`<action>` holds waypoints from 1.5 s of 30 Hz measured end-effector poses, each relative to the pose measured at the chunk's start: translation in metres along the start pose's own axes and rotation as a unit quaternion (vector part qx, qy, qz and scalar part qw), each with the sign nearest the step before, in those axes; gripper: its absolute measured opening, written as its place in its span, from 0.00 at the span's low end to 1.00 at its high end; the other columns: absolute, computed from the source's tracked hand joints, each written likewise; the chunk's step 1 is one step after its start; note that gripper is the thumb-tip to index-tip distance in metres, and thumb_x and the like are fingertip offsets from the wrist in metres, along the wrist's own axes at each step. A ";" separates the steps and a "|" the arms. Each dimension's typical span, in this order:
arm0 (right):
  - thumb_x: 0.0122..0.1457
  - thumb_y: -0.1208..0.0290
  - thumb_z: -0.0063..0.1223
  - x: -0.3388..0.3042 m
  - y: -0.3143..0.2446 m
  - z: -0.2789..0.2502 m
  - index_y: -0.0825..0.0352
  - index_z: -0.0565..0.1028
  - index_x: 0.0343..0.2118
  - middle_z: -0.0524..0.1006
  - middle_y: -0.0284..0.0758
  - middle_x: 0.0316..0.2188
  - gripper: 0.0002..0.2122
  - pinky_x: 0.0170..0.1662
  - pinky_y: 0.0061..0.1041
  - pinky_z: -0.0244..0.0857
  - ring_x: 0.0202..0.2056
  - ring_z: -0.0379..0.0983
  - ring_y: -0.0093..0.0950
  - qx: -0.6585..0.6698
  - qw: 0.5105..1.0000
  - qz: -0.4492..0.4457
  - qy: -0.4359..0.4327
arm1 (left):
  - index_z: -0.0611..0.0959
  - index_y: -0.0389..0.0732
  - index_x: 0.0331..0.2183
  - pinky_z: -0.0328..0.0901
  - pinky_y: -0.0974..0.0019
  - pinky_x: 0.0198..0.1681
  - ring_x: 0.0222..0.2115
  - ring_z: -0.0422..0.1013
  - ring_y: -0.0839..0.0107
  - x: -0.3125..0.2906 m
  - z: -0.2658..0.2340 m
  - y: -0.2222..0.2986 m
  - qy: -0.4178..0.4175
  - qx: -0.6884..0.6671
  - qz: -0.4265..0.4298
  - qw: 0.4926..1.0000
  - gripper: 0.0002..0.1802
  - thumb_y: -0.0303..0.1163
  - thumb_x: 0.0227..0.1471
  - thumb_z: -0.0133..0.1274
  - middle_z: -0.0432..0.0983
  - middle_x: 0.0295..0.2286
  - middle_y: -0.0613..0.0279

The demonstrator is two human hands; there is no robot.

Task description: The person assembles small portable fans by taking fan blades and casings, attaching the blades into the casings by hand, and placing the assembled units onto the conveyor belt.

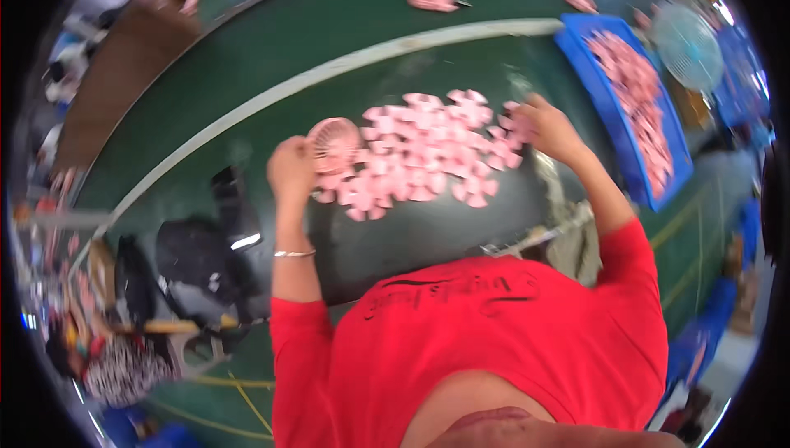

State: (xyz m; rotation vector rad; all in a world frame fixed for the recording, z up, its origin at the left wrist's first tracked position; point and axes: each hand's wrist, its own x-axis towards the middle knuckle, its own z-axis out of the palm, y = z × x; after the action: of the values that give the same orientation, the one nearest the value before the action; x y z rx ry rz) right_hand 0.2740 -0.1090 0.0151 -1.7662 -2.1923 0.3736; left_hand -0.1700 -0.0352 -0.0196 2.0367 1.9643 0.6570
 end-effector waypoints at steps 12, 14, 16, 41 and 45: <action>0.43 0.85 0.49 0.000 -0.012 0.001 0.67 0.74 0.41 0.71 0.44 0.33 0.19 0.37 0.37 0.64 0.34 0.70 0.47 -0.019 0.999 -0.002 0.042 | 0.73 0.35 0.44 0.61 0.74 0.22 0.24 0.71 0.78 -0.050 -0.029 -0.011 -0.090 -0.660 -0.189 0.722 0.20 0.22 0.45 0.48 0.77 0.33 0.61; 0.42 0.82 0.52 0.001 -0.007 0.000 0.68 0.74 0.38 0.71 0.43 0.31 0.16 0.37 0.37 0.64 0.34 0.70 0.46 -0.012 0.999 0.005 0.045 | 0.72 0.36 0.46 0.67 0.72 0.29 0.32 0.74 0.75 -0.061 -0.042 0.005 -0.078 -0.718 -0.200 0.663 0.20 0.23 0.47 0.46 0.76 0.37 0.60; 0.42 0.81 0.55 0.003 -0.004 0.002 0.69 0.74 0.36 0.72 0.42 0.30 0.14 0.36 0.36 0.65 0.32 0.71 0.43 -0.020 0.999 0.012 0.037 | 0.71 0.35 0.48 0.70 0.67 0.38 0.37 0.74 0.71 -0.068 -0.044 0.005 -0.061 -0.729 -0.207 0.649 0.19 0.29 0.54 0.45 0.75 0.39 0.58; 0.34 0.73 0.68 0.018 -0.228 0.054 0.68 0.72 0.45 0.72 0.38 0.37 0.29 0.44 0.33 0.62 0.40 0.69 0.34 0.053 0.935 -0.213 0.278 | 0.70 0.35 0.43 0.66 0.72 0.40 0.36 0.69 0.80 -0.119 -0.018 0.083 -0.025 -0.610 -0.052 0.791 0.19 0.29 0.51 0.57 0.74 0.35 0.62; 0.37 0.76 0.66 0.022 -0.217 0.064 0.70 0.72 0.40 0.74 0.39 0.32 0.23 0.36 0.27 0.67 0.33 0.73 0.31 0.388 0.921 -0.045 -0.008 | 0.72 0.35 0.42 0.65 0.71 0.39 0.33 0.69 0.78 -0.122 -0.019 0.083 -0.016 -0.585 -0.017 0.811 0.18 0.26 0.48 0.57 0.75 0.32 0.61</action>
State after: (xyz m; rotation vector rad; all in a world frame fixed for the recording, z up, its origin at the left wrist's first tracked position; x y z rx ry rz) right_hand 0.0500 -0.1337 0.0411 -1.2072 -1.7422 1.0581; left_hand -0.1058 -0.1637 0.0167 1.1713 1.0156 1.3489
